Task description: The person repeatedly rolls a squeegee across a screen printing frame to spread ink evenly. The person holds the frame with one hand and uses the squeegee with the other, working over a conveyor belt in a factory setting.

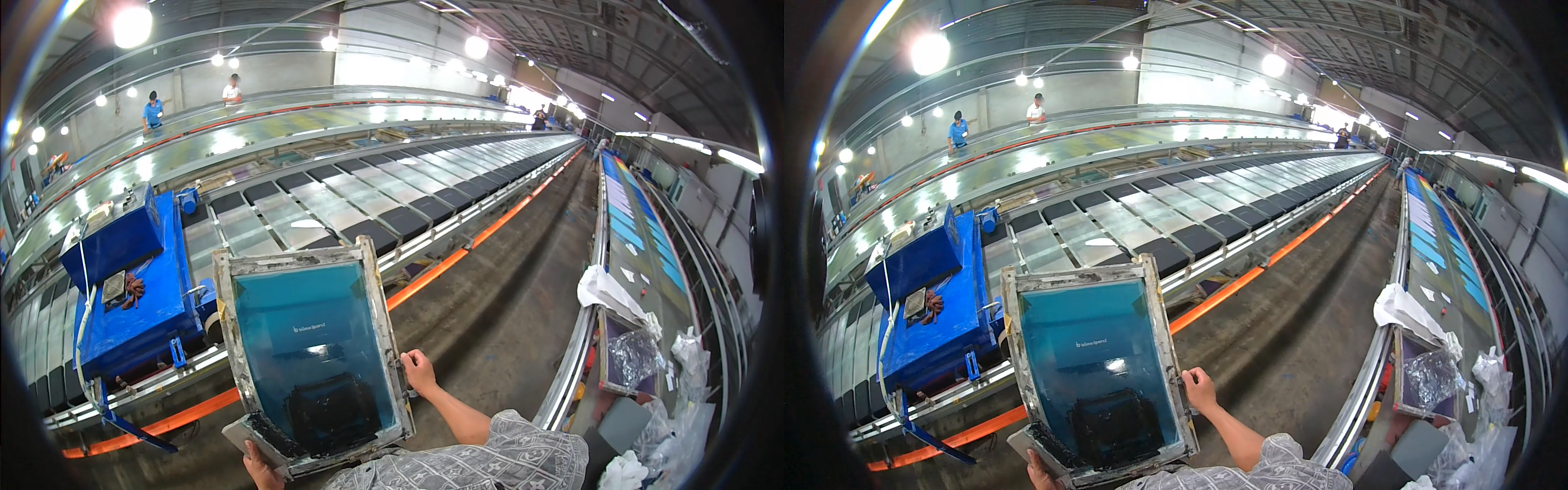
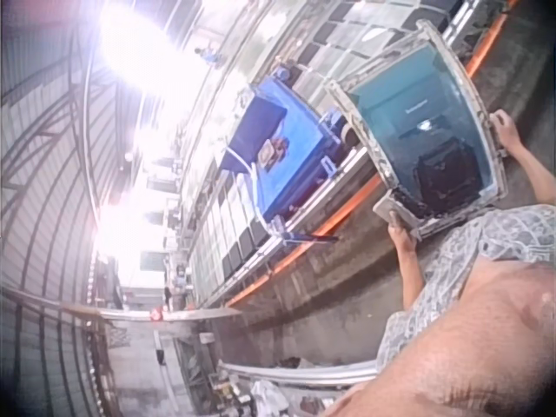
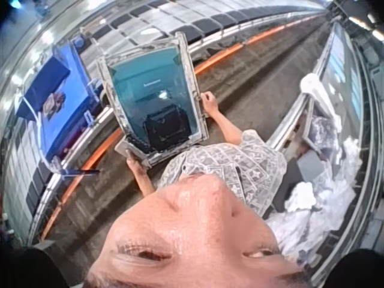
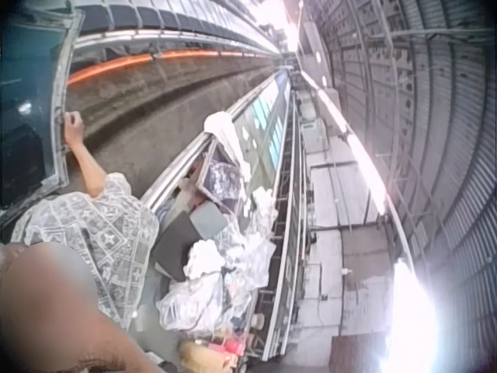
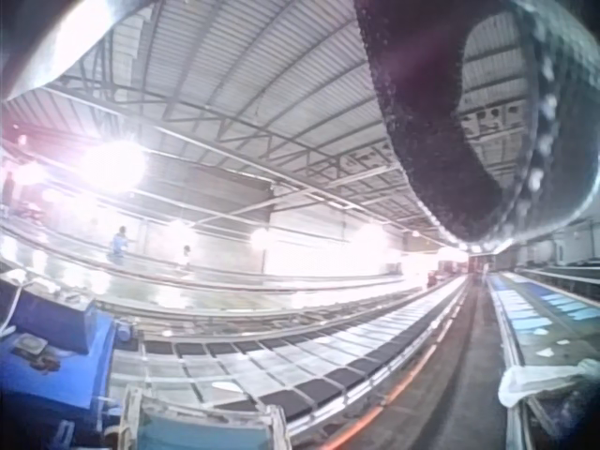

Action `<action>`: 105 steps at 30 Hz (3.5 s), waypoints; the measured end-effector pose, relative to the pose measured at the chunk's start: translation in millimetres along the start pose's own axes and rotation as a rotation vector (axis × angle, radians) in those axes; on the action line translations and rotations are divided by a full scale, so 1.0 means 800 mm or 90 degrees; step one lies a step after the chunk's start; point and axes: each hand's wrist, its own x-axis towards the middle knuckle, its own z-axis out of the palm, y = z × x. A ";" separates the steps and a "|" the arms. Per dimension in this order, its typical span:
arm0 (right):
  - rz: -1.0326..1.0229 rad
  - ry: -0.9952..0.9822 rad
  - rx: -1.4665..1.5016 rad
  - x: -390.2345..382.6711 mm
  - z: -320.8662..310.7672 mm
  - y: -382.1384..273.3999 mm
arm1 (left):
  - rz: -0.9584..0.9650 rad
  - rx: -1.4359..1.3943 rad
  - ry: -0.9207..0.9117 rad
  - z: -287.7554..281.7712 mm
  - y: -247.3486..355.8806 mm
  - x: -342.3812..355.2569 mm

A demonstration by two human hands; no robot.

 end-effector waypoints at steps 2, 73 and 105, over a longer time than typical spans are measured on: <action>0.011 0.010 -0.008 -0.004 -0.003 -0.002 | -0.002 -0.004 -0.004 0.005 0.005 -0.003; -0.116 -0.587 0.288 -0.204 0.309 -0.263 | 0.575 0.410 0.541 -0.272 0.071 -0.296; -0.030 -0.478 0.210 -0.067 0.584 -0.286 | 0.322 -0.024 0.332 -0.256 0.316 0.043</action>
